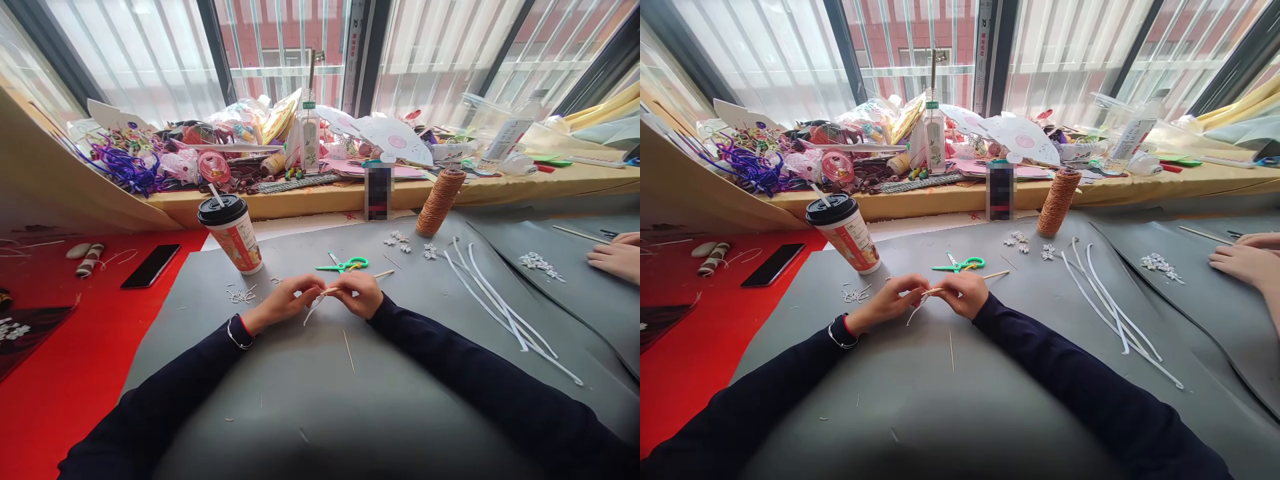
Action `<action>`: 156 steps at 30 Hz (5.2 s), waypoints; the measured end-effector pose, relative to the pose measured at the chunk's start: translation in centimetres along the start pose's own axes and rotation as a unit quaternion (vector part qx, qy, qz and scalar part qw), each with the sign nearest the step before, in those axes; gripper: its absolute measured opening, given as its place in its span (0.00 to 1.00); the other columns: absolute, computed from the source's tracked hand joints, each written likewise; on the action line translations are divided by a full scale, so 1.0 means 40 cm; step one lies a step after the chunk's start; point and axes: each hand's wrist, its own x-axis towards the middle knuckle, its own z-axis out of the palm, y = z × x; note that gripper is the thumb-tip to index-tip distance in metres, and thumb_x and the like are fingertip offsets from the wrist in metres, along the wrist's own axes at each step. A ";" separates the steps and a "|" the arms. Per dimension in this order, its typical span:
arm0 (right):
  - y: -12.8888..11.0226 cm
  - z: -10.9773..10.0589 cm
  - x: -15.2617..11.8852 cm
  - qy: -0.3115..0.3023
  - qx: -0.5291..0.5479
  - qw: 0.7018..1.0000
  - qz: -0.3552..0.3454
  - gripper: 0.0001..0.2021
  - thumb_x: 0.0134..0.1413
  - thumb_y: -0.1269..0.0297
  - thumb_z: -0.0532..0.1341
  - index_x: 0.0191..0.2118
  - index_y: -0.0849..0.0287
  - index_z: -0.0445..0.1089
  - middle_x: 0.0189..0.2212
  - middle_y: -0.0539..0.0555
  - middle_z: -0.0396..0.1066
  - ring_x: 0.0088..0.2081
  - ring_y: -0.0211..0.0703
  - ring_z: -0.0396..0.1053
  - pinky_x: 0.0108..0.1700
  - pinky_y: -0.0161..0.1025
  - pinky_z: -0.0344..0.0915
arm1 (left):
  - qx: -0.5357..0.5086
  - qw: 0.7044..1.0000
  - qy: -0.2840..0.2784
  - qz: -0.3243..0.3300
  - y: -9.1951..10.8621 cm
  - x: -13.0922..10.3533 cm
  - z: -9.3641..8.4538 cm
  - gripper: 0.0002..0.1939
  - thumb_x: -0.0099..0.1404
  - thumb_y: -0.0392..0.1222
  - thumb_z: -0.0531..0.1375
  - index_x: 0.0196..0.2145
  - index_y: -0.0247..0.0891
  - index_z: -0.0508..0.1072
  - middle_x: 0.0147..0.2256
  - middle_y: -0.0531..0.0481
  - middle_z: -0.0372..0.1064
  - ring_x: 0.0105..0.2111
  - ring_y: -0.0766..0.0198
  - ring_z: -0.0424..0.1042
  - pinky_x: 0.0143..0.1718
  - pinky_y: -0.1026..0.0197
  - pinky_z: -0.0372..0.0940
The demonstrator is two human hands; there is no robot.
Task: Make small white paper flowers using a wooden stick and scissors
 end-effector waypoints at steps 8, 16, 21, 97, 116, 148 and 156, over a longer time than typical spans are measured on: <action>-0.001 -0.013 0.006 -0.022 0.014 1.000 0.005 0.10 0.53 0.58 0.56 0.30 0.57 0.71 0.19 0.49 0.67 0.22 0.33 0.60 0.27 0.32 0.56 | 0.139 0.985 0.056 0.090 -0.027 -0.005 0.000 0.12 0.63 0.43 0.50 0.39 0.38 0.70 0.31 0.48 0.66 0.27 0.69 0.63 0.32 0.65 0.59; -0.002 -0.020 0.010 -0.053 0.036 0.998 -0.010 0.08 0.52 0.59 0.57 0.32 0.57 0.70 0.21 0.48 0.67 0.22 0.32 0.60 0.26 0.31 0.58 | 0.273 0.943 0.100 0.162 -0.042 -0.018 -0.002 0.11 0.60 0.40 0.54 0.40 0.42 0.73 0.32 0.46 0.70 0.29 0.67 0.67 0.30 0.65 0.59; -0.012 -0.021 0.006 -0.015 0.016 1.000 0.010 0.14 0.50 0.57 0.58 0.43 0.56 0.65 0.28 0.50 0.68 0.26 0.33 0.63 0.29 0.31 0.63 | 0.251 0.952 0.125 0.118 -0.033 -0.013 0.010 0.11 0.61 0.42 0.53 0.38 0.41 0.73 0.33 0.46 0.71 0.27 0.67 0.66 0.30 0.65 0.59; -0.059 -0.055 -0.030 0.025 -0.134 0.991 0.003 0.08 0.55 0.66 0.54 0.33 0.58 0.69 0.29 0.52 0.74 0.23 0.34 0.66 0.28 0.32 0.60 | -0.255 0.954 0.102 -0.122 0.039 -0.002 0.069 0.15 0.55 0.44 0.59 0.40 0.35 0.69 0.39 0.46 0.67 0.36 0.65 0.67 0.36 0.62 0.64; -0.082 -0.069 -0.022 -0.117 -0.203 0.972 0.027 0.16 0.58 0.54 0.47 0.44 0.54 0.65 0.31 0.51 0.67 0.24 0.33 0.62 0.23 0.31 0.51 | -0.228 0.961 0.122 -0.101 0.030 -0.011 0.083 0.12 0.59 0.40 0.56 0.42 0.38 0.65 0.32 0.53 0.64 0.24 0.70 0.70 0.31 0.64 0.63; -0.069 -0.061 -0.012 -0.085 0.029 0.979 0.184 0.12 0.57 0.61 0.50 0.41 0.57 0.68 0.21 0.49 0.64 0.20 0.32 0.54 0.24 0.32 0.55 | -0.276 0.952 0.075 -0.109 0.038 -0.006 0.088 0.12 0.61 0.47 0.54 0.37 0.35 0.64 0.32 0.47 0.70 0.26 0.65 0.72 0.27 0.64 0.65; -0.071 -0.071 -0.008 -0.056 0.062 0.975 0.204 0.12 0.56 0.59 0.51 0.39 0.56 0.69 0.27 0.51 0.68 0.23 0.35 0.59 0.24 0.34 0.55 | -0.100 0.992 0.079 -0.019 0.025 -0.012 0.073 0.12 0.63 0.40 0.48 0.41 0.37 0.67 0.36 0.47 0.69 0.31 0.67 0.70 0.34 0.63 0.65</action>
